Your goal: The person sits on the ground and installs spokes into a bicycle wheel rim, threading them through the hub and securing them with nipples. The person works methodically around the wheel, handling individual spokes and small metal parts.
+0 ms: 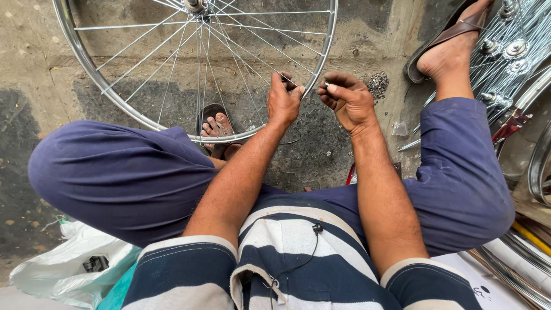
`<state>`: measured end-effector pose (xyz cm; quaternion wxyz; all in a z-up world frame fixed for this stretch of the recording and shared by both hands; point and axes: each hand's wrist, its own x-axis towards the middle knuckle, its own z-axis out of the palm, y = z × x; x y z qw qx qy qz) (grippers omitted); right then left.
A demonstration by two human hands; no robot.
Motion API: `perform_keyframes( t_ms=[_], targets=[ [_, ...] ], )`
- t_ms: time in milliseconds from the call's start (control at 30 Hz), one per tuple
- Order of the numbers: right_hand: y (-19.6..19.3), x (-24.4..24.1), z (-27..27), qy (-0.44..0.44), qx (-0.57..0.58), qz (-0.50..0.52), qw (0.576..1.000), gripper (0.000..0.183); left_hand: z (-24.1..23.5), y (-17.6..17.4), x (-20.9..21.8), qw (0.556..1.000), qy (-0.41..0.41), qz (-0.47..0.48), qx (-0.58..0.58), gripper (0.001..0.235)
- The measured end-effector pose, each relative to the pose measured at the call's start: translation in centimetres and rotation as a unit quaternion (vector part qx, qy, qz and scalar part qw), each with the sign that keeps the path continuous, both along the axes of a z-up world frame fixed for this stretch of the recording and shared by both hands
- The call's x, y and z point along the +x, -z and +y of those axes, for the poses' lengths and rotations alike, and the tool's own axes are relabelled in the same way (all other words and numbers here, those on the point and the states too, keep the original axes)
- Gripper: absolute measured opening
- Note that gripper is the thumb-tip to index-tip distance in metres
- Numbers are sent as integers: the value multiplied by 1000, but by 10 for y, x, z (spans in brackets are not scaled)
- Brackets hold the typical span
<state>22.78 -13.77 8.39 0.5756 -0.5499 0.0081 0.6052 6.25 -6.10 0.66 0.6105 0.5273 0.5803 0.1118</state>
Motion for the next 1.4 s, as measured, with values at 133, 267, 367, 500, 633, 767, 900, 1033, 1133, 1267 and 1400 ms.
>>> perform_keyframes(
  t_ms=[133, 267, 367, 500, 633, 767, 900, 1033, 1133, 1267, 1400],
  targets=[
    [37, -1, -14, 16, -36, -75, 996, 12, -3, -1, 0, 994, 27, 92, 43, 47],
    [80, -15, -14, 27, -83, -76, 993, 13, -6, -3, -4, 997, -41, -31, 55, 46],
    [95, -24, -10, 56, -45, -24, 997, 15, -3, -1, -4, 997, -33, -56, 39, 46],
    [86, -25, -12, 60, -33, -43, 997, 14, -4, -3, -2, 995, 13, 52, 84, 46],
    [67, -27, -3, 58, -24, -41, 997, 14, 0, -12, 0, 996, -17, -29, 82, 46],
    [53, -31, 0, 40, -47, -66, 996, 14, 5, -19, 0, 999, 4, 28, -16, 47],
    [48, -33, 2, 45, -40, -57, 997, 14, 4, -21, 0, 998, -4, 28, 48, 48],
    [50, -32, 5, 61, -42, -54, 996, 14, 5, -20, -2, 998, -24, -44, 46, 48],
    [54, -32, 1, 40, -44, -68, 996, 14, 5, -22, -1, 997, -3, 35, 74, 48],
    [63, -29, 0, 56, -45, -51, 996, 14, 8, -35, 0, 991, -21, 9, 130, 52],
    [77, -23, 2, 71, -43, -65, 994, 15, 12, -45, -23, 949, 173, 204, 165, 37]
  ],
)
